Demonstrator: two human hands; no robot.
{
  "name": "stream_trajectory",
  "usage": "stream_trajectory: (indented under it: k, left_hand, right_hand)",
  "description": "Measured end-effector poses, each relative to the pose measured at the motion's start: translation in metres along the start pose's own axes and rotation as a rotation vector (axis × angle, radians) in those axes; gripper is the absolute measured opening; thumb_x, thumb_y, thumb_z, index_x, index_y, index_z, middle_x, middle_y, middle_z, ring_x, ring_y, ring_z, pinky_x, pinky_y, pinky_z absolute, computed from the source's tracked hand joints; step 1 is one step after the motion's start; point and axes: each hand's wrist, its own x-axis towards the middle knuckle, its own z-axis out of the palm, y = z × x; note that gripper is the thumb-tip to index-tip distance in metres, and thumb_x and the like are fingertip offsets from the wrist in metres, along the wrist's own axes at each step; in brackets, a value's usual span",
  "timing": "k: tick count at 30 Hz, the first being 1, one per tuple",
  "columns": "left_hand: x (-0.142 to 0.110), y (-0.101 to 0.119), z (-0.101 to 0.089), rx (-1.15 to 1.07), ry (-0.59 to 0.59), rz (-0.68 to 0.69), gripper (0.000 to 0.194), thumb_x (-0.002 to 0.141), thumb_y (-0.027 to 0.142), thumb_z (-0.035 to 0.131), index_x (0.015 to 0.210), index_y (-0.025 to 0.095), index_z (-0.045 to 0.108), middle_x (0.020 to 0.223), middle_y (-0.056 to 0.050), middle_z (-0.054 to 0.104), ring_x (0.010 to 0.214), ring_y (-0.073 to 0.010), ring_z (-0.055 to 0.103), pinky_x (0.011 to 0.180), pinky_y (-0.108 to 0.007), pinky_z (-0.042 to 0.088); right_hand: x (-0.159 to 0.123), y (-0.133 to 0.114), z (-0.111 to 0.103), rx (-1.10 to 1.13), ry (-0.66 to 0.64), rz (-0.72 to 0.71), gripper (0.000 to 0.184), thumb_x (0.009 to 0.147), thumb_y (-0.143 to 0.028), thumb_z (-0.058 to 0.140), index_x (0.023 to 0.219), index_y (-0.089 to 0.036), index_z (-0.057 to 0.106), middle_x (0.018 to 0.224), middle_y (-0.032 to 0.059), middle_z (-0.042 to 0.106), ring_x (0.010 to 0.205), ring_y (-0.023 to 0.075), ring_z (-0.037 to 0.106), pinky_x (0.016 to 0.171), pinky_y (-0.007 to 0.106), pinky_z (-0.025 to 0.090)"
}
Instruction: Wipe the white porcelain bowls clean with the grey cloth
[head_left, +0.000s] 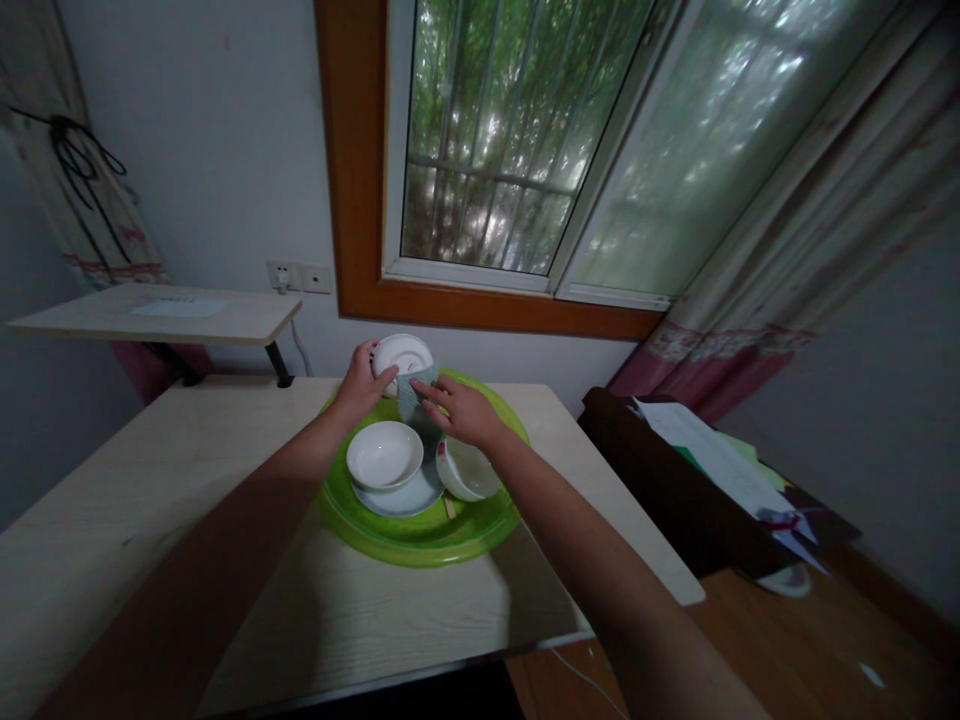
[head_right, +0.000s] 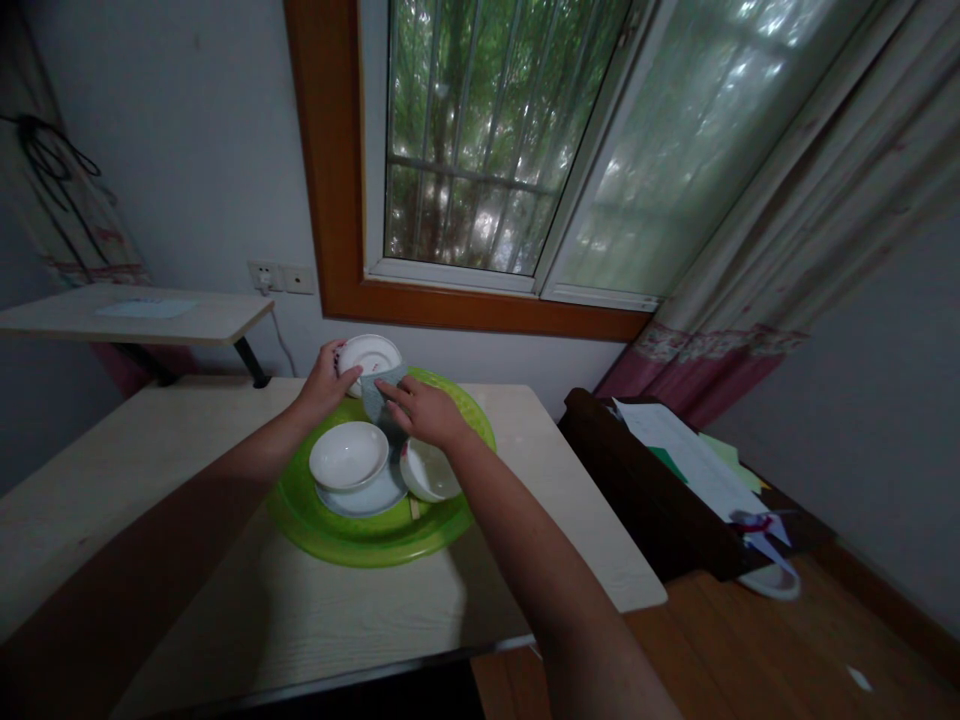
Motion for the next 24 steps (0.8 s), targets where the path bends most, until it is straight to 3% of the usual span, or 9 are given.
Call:
stream_trajectory:
  k: [6,12,17,21,24]
  left_hand:
    - [-0.0013,-0.0031,0.0013,0.041,-0.055,0.038,0.06,0.078,0.031,0.067,0.133,0.019,0.044,0.136,-0.015,0.052,0.127,-0.0277,0.051,0.113,-0.049,0.038]
    - [-0.0029,-0.0019,0.0023,0.074,-0.107,0.081,0.06,0.08,0.032,0.066,0.134,0.019,0.044,0.136,-0.015,0.051,0.126,-0.0278,0.051,0.111,-0.049,0.039]
    - [-0.0023,0.0021,-0.0001,0.062,-0.039,0.056,0.06,0.08,0.033,0.068,0.133,0.019,0.043,0.134,-0.014,0.052,0.125,-0.0277,0.051,0.111,-0.048,0.039]
    - [-0.0015,0.0004,-0.0006,0.047,-0.008,0.037,0.061,0.078,0.031,0.069,0.133,0.021,0.044,0.135,-0.013,0.051,0.128,-0.0277,0.05,0.114,-0.048,0.037]
    - [-0.0012,-0.0035,-0.0001,0.049,-0.013,0.034,0.062,0.077,0.032,0.069,0.133,0.021,0.044,0.136,-0.014,0.05,0.129,-0.0278,0.05,0.115,-0.048,0.036]
  right_hand:
    - [0.0012,-0.0043,-0.0031,-0.036,-0.059,-0.01,0.052,0.105,-0.044,0.039,0.155,-0.036,0.033,0.123,0.0076,0.062,0.092,0.0221,0.064,0.074,0.032,0.051]
    - [0.0038,-0.0081,-0.0064,-0.071,-0.03,0.133,0.057,0.105,-0.047,0.035,0.159,-0.033,0.024,0.12,0.01,0.066,0.091,0.0235,0.066,0.075,0.032,0.051]
    - [0.0039,-0.0058,-0.0054,-0.077,-0.015,0.187,0.052,0.106,-0.047,0.032,0.155,-0.029,0.037,0.109,0.0103,0.074,0.09,0.0239,0.069,0.076,0.032,0.049]
    - [0.0018,-0.0034,-0.0043,-0.028,-0.038,0.134,0.047,0.106,-0.044,0.034,0.148,-0.031,0.049,0.11,0.0088,0.075,0.092,0.0225,0.069,0.079,0.032,0.048]
    - [0.0007,-0.0039,-0.0058,-0.015,-0.087,0.086,0.045,0.105,-0.043,0.036,0.147,-0.033,0.05,0.105,0.0081,0.076,0.088,0.0215,0.069,0.079,0.031,0.047]
